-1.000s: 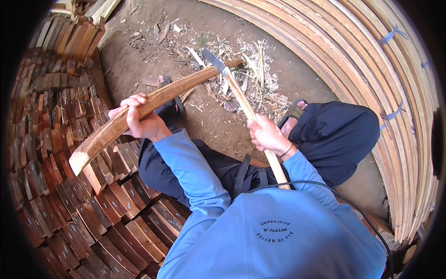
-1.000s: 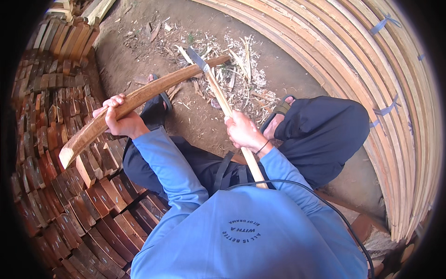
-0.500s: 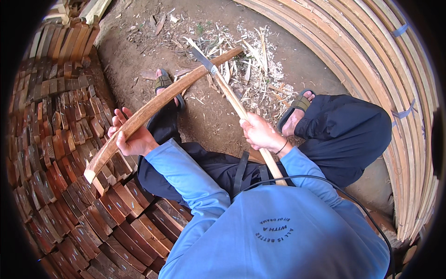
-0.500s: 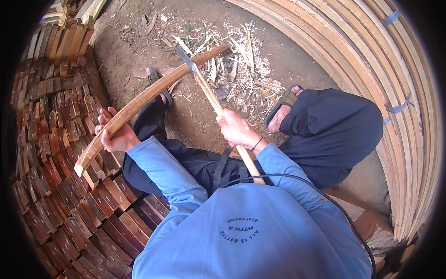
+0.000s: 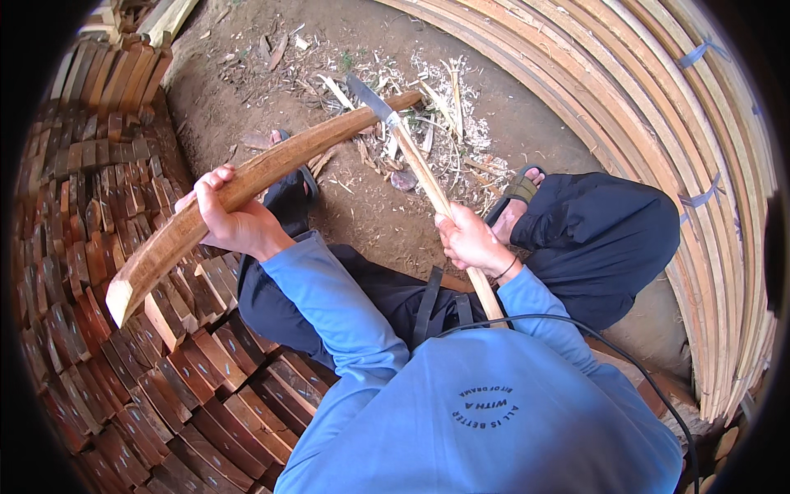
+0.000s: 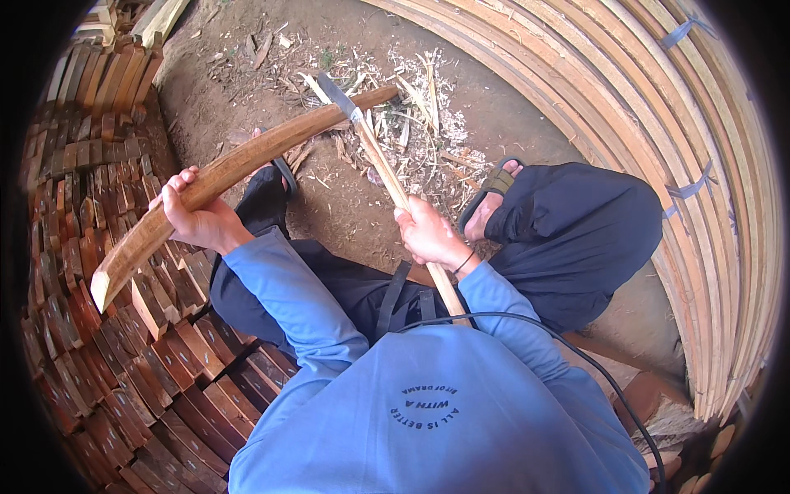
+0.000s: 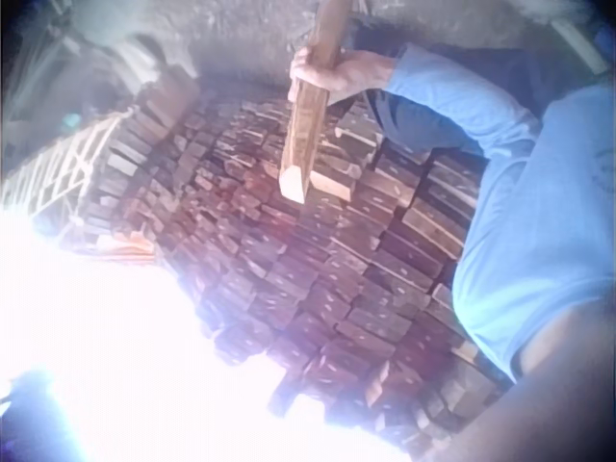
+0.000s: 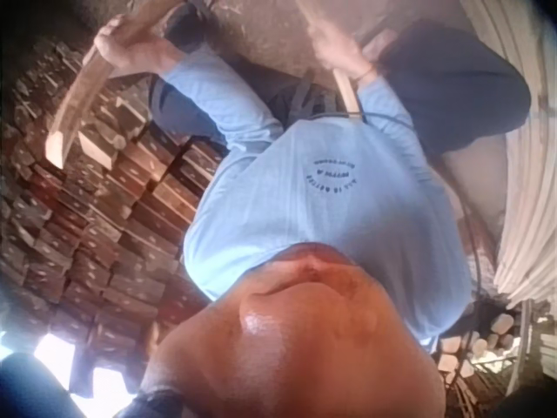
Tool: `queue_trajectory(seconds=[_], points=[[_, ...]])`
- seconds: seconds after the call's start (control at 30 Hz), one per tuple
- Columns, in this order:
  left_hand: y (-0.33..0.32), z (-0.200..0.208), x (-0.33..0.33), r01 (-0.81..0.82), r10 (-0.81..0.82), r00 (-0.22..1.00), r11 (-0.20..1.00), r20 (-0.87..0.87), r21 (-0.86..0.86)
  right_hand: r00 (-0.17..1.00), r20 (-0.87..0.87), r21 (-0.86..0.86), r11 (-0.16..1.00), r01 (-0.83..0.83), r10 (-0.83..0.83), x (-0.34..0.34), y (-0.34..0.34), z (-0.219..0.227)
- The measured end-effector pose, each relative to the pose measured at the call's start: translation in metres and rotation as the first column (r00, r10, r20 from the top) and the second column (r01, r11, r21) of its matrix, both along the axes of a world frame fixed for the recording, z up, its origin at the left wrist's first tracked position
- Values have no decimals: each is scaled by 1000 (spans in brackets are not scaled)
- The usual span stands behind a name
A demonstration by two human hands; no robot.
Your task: The person shaves a piece of wood using a blade, removing thin strips of material from the surface.
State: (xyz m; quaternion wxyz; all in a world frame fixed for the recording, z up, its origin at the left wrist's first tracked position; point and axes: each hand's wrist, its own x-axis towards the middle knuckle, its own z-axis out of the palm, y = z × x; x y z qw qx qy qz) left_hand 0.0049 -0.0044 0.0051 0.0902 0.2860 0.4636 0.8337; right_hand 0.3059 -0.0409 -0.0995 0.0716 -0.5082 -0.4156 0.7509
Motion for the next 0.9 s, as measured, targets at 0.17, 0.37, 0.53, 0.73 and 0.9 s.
queue_trajectory(seconds=[0.17, 0.37, 0.53, 0.73, 0.9], points=[[14, 7, 14, -1, 17, 981, 997, -193, 80, 992, -57, -139, 984, 108, -117, 9, -2, 30], [18, 9, 13, 118, -108, 986, 989, -124, 83, 997, -35, -158, 985, 62, -68, 12, -1, 29], [30, 16, 37, 73, -59, 988, 993, -139, 93, 991, -57, -121, 986, 116, -123, 1, 11, 27], [40, 25, 36, -137, 141, 987, 989, -71, 53, 997, -24, -154, 985, 74, -79, 23, -12, 36], [37, 17, 37, -27, 38, 991, 996, -132, 83, 998, -17, -97, 994, 59, -61, 10, 15, 30]])
